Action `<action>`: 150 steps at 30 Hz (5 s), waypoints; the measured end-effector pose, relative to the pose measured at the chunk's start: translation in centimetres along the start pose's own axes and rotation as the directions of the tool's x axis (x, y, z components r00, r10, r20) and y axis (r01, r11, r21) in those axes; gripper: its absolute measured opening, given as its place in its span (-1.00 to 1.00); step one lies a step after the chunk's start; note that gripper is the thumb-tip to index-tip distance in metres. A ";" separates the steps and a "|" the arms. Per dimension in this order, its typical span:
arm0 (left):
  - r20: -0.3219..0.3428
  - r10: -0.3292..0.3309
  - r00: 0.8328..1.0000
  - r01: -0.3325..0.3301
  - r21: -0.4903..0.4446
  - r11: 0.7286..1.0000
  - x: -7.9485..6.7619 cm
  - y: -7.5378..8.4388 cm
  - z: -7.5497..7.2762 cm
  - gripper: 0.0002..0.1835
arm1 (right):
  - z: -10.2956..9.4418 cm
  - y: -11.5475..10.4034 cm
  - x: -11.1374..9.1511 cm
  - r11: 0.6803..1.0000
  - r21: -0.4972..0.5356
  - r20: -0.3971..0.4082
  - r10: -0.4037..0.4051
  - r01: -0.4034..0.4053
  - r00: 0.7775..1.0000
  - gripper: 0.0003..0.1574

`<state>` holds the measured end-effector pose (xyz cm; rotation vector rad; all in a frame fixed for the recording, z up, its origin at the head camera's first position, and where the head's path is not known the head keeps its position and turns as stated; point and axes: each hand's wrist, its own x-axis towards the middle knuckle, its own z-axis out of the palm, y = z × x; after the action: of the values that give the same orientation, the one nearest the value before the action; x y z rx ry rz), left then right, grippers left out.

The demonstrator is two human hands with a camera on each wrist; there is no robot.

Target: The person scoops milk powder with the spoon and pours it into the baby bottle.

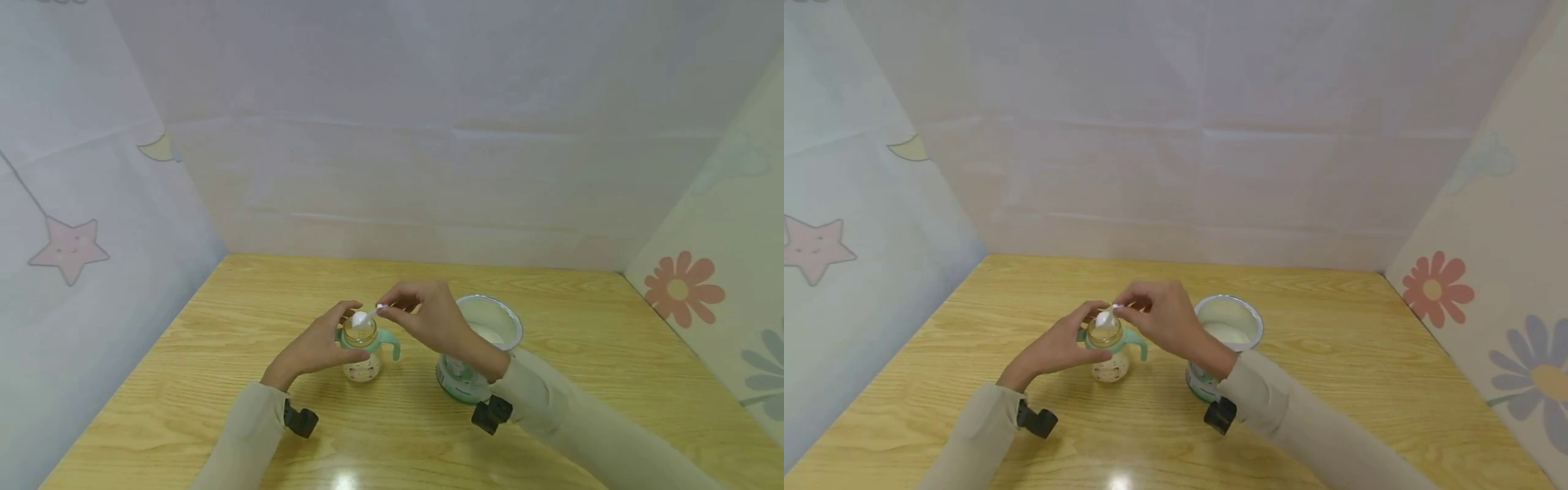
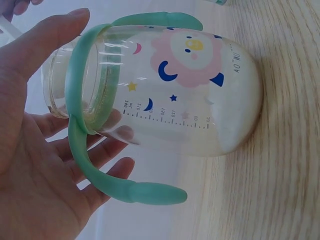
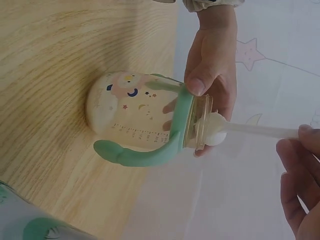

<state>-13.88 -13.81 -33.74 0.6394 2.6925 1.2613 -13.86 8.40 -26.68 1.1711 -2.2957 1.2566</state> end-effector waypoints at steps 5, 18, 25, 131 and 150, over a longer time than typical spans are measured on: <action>0.004 0.009 1.000 -0.009 -0.008 1.000 0.0 0.0 0.1 -0.12 | 0.0 0.1 -1.2 0.998 -0.017 0.008 -0.054 0.054 0.999 -0.93; 0.018 0.012 1.000 -0.012 -0.022 1.000 0.2 0.1 0.2 -0.10 | 0.4 0.6 -2.3 0.981 0.004 -0.019 -0.194 0.195 0.981 -0.86; 0.020 0.013 1.000 -0.012 -0.025 1.000 0.4 0.1 0.2 -0.10 | 0.1 0.4 -2.3 0.985 0.000 -0.012 -0.172 0.172 0.985 -0.89; 0.132 0.184 0.974 -0.171 -0.100 0.980 6.7 6.9 7.8 0.00 | -9.3 4.1 -6.8 0.910 -0.414 -0.189 -0.082 -0.003 0.979 -0.78; 0.133 0.230 0.964 -0.207 -0.168 0.964 6.7 6.5 8.6 -0.04 | -9.5 4.9 -7.5 0.883 -0.468 -0.081 -0.023 -0.018 0.996 -0.78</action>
<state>-15.58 -1.19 -33.92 0.9919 2.4276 1.3897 -14.12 21.34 -28.20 0.9240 -2.3444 0.6655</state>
